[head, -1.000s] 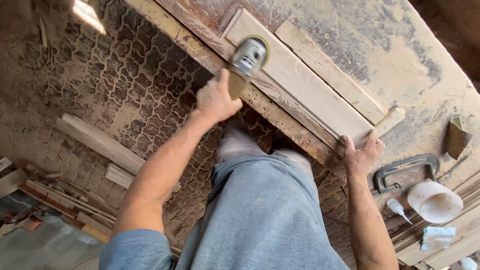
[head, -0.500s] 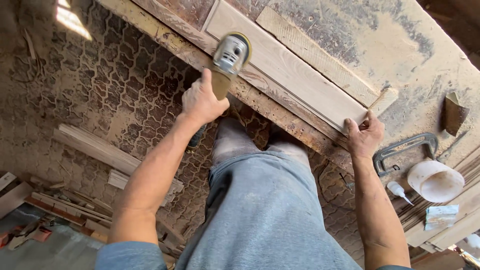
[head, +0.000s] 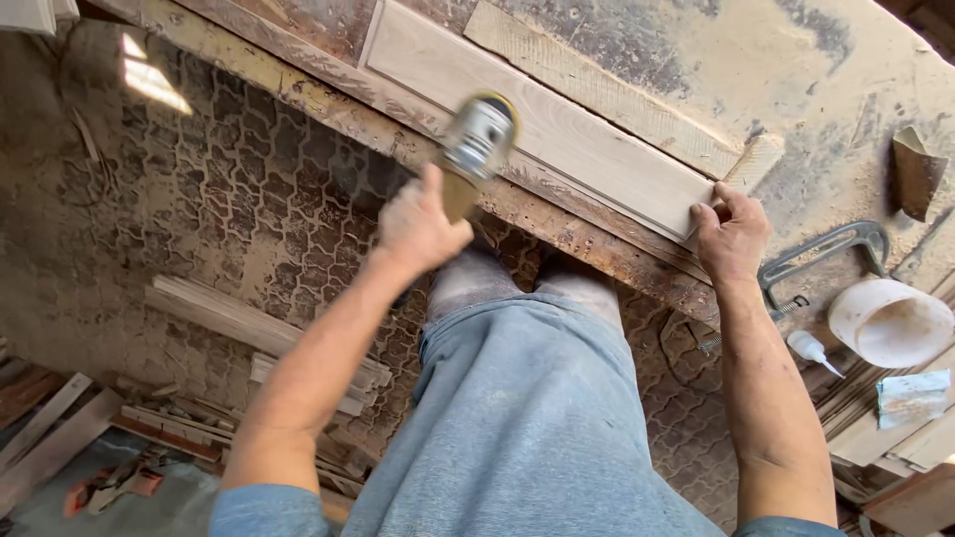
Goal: Sanding wooden boards using an angle grinder with a sanding disc attachment.
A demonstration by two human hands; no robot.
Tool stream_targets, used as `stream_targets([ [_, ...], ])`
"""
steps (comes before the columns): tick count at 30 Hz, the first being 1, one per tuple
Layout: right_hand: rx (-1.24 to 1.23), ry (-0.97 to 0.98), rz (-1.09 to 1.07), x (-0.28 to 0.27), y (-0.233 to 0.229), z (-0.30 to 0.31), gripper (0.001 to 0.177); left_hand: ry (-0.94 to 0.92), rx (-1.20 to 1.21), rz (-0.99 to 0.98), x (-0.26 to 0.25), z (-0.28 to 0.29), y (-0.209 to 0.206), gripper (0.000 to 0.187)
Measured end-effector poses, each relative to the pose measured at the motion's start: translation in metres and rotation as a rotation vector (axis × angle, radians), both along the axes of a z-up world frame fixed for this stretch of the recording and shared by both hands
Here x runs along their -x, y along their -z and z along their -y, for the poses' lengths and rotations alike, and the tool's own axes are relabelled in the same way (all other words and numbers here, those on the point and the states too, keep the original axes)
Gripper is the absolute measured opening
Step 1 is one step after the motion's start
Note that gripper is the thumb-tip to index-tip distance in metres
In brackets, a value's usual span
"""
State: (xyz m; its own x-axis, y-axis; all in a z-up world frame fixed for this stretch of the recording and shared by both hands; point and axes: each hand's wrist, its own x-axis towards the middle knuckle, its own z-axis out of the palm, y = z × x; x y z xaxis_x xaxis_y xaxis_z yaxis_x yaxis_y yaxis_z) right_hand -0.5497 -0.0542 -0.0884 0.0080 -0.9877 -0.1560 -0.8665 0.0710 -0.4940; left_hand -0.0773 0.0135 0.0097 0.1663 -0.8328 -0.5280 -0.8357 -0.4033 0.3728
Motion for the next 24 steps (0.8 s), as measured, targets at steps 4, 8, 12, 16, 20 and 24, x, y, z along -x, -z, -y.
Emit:
stream_targets([
  [4, -0.02, 0.018, 0.017, 0.006, 0.003, 0.0, 0.043, 0.224, -0.059, -0.008, 0.076, -0.019, 0.021, 0.079],
  [8, -0.013, 0.0, 0.042, 0.006, 0.005, 0.004, 0.044, 0.347, -0.069, -0.069, 0.108, -0.03, 0.042, 0.068],
  [12, -0.004, 0.009, 0.08, 0.005, 0.0, -0.001, 0.043, 0.209, -0.042, -0.006, 0.063, -0.029, 0.05, 0.064],
  [16, 0.022, 0.026, 0.096, -0.001, 0.0, 0.001, 0.042, 0.069, -0.045, 0.027, 0.011, -0.01, 0.017, 0.077],
  [20, -0.035, 0.111, 0.13, -0.01, -0.036, -0.001, 0.036, 0.017, -0.012, 0.02, 0.01, -0.006, 0.015, 0.086],
  [24, -0.073, 0.323, 0.376, 0.001, -0.057, -0.006, 0.041, 0.148, -0.046, -0.004, 0.073, -0.006, 0.022, 0.087],
])
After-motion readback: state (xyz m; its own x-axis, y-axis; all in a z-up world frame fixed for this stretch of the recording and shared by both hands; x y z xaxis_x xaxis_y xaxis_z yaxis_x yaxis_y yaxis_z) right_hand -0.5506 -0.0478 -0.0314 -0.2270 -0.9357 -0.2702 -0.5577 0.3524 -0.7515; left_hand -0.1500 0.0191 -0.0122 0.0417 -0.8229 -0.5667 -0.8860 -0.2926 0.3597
